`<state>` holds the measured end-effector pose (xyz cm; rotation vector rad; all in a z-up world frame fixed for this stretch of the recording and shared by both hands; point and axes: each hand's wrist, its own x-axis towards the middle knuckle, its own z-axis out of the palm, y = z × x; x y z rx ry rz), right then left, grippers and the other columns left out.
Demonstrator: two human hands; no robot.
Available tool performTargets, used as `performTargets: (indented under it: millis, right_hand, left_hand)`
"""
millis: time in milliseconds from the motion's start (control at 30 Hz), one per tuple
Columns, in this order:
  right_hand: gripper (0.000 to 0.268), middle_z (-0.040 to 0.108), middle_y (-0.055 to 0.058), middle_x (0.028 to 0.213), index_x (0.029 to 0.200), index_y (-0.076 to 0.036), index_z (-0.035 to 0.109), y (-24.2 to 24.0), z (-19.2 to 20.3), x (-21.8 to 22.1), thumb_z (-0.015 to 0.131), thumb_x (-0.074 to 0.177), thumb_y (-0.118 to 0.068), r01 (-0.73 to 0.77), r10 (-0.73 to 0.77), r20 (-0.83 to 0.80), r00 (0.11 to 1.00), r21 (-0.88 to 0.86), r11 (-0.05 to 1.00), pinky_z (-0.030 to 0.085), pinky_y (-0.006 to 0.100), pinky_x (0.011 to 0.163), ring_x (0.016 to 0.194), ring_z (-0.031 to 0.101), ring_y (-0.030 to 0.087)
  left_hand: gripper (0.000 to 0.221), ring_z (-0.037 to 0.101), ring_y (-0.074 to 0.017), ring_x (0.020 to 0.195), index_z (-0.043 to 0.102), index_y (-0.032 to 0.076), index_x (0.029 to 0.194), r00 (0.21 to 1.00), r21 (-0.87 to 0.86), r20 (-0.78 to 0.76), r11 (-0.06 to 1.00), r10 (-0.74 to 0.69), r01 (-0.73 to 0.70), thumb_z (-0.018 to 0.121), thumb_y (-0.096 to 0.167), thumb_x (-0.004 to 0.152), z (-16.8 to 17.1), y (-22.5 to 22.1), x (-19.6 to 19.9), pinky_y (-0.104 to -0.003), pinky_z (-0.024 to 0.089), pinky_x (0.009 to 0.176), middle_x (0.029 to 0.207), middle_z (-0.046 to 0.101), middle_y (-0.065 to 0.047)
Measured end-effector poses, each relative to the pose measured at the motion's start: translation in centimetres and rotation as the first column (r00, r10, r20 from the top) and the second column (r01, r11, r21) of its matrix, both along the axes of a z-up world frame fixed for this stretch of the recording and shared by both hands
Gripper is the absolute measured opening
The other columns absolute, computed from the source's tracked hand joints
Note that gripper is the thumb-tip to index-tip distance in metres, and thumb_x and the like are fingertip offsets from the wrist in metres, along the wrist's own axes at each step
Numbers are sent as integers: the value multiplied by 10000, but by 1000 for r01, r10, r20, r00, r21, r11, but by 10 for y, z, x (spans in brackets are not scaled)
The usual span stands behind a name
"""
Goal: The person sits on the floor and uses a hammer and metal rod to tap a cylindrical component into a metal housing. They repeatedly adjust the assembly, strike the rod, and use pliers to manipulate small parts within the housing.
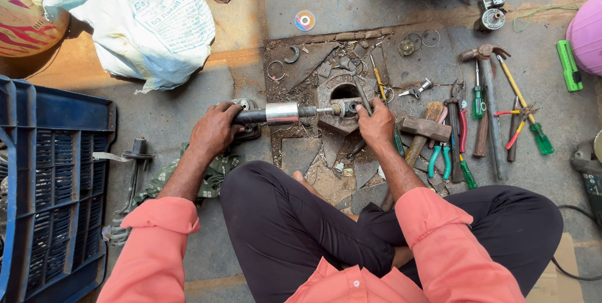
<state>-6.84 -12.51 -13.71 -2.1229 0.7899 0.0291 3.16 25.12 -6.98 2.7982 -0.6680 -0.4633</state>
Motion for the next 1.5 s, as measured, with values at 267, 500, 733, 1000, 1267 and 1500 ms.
performTargets:
  millis: [267,500,733,1000,1267,1500]
  right_hand:
    - [225,686,87,768,958,-64,682,-16,-10,1,770,912,-267,-48,48,-17,999,-1,999,492,402,675,718,650,225]
    - [196,680,147,1018,1214,-31,633,-58,29,-37,550,1038,-53,34,-171,147,974,652,757,564,342,729,826,648,198]
    - [186,722,128,1208,1229,-78,470,-67,119,-31,500,1067,6,-281,65,528,846,339,898,622,367,920,1133,717,240]
    - [171,763,128,1011,1234,-66,527,-34,114,-3,587,1075,-49,-275,248,502,829,-20,961,603,382,855,973,771,230]
    - [97,725,171,918,1110,6,584,-35,92,-1,530,1029,17,-300,315,491,812,-112,947,578,390,806,919,766,263]
    - [235,710,185,1052,1227,14,592,-52,79,-18,641,1030,-104,-298,306,429,850,-88,950,597,410,842,984,736,279]
  left_hand:
    - [560,634,-350,1155,700,113,1278,993,-91,-70,990,99,-105,840,221,747,12,-5,4,-476,514,973,1261,688,-104]
    - [795,529,-390,1250,590,81,1358,998,-34,37,998,55,-54,909,352,681,32,-19,-10,-513,455,1015,1356,588,-164]
    - [662,591,-371,1256,573,66,1385,983,-412,76,892,-168,184,815,382,856,72,-133,-22,-480,484,1018,1415,586,-173]
    - [564,693,-357,1179,550,44,1405,947,-755,221,574,-233,317,791,222,927,88,-260,-12,-432,561,997,1293,691,-162]
    - [448,735,-353,988,611,47,1267,966,-767,145,592,-214,246,799,173,880,93,-282,-12,-432,578,839,1062,750,-154]
    - [168,758,-320,813,649,64,1058,982,-772,57,616,-180,158,743,132,936,103,-279,-11,-426,568,703,868,757,-114]
